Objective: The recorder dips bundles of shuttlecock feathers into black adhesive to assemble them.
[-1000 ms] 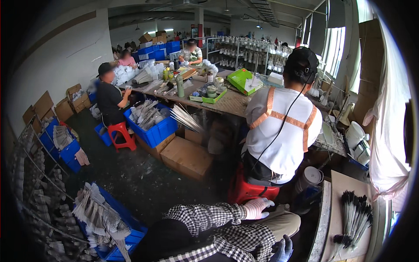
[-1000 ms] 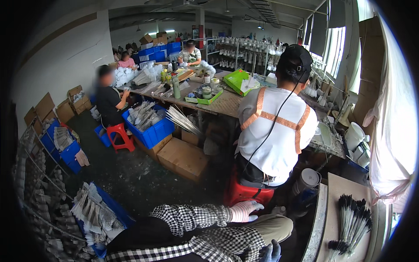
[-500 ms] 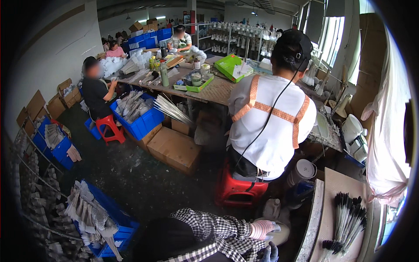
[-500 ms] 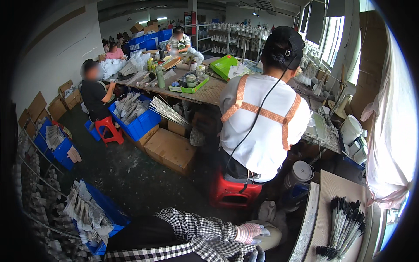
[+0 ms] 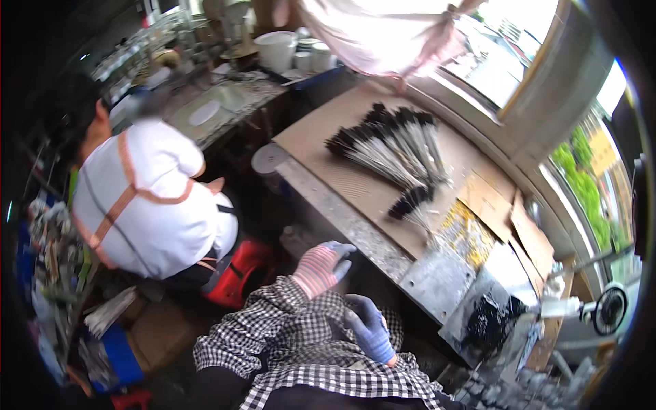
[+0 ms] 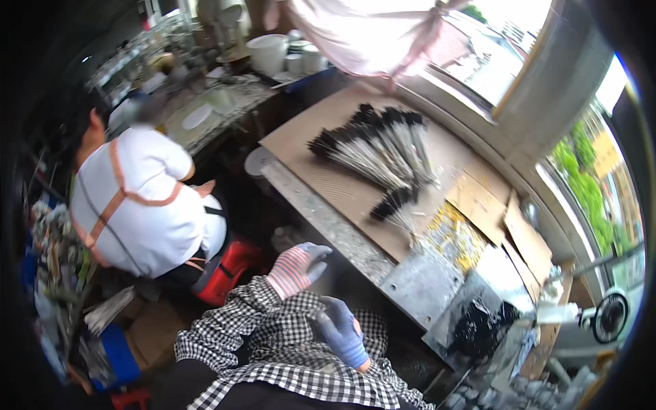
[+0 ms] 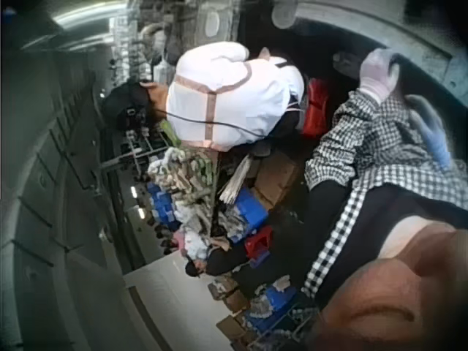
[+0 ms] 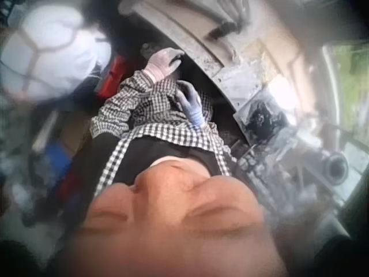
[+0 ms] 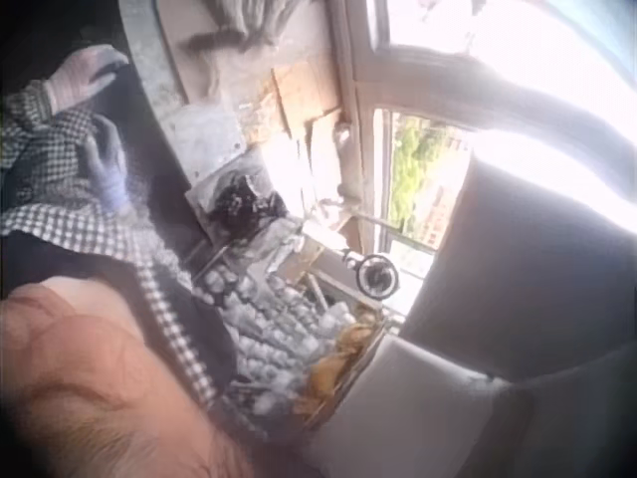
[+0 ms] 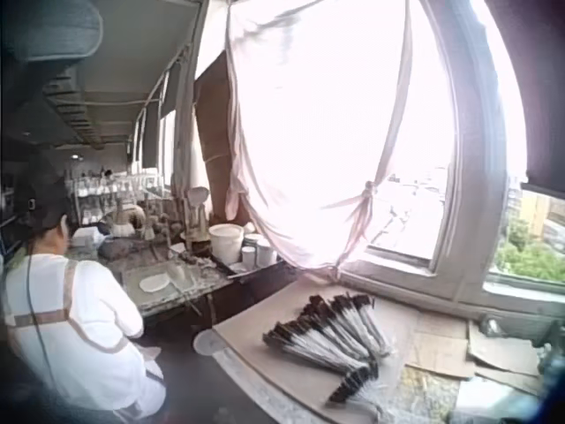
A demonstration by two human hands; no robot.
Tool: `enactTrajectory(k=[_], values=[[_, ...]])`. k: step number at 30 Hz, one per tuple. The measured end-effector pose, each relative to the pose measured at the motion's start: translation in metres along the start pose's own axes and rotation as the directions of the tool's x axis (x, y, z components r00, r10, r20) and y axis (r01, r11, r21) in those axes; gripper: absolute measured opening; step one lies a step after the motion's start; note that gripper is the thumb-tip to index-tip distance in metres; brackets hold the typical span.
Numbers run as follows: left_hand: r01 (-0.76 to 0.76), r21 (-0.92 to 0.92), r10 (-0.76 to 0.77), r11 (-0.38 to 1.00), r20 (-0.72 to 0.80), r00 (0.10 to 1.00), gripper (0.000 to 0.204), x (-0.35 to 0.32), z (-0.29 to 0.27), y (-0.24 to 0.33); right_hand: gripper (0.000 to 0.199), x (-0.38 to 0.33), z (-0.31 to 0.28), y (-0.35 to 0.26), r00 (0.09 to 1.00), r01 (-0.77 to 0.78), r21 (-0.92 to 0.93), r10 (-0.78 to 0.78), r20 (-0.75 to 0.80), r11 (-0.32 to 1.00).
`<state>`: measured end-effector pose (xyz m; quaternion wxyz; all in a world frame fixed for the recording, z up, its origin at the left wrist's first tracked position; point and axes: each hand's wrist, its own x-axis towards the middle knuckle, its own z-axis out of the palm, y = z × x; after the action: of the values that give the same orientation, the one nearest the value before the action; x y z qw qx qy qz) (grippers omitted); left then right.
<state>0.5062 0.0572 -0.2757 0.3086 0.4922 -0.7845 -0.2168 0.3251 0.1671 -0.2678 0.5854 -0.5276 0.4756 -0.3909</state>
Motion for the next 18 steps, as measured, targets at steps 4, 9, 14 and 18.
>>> enactTrajectory(k=[4, 9, 14, 18], values=[[-0.258, 0.034, 0.252, 0.966, 0.115, 0.961, 0.031, 0.061, 0.025, 0.015, 0.028, -0.028, -0.032, -0.017, 0.987, -0.081, -0.084, 0.068, -0.143, 0.993], [-0.537, 0.025, 0.523, 0.843, 0.195, 0.830, 0.036, 0.149, 0.074, 0.068, 0.026, -0.083, -0.083, -0.038, 0.931, -0.106, -0.070, 0.074, -0.359, 0.992], [-0.739, 0.182, 0.645, 0.649, 0.384, 0.661, 0.049, 0.177, 0.125, 0.062, 0.022, -0.138, -0.141, -0.074, 0.771, -0.008, -0.596, -0.375, -0.515, 0.803], [-0.804, 0.455, 0.648, 0.382, 0.488, 0.584, 0.022, 0.215, 0.195, 0.017, 0.019, -0.236, -0.187, -0.130, 0.521, -0.410, -0.762, -0.556, -0.647, 0.502]])
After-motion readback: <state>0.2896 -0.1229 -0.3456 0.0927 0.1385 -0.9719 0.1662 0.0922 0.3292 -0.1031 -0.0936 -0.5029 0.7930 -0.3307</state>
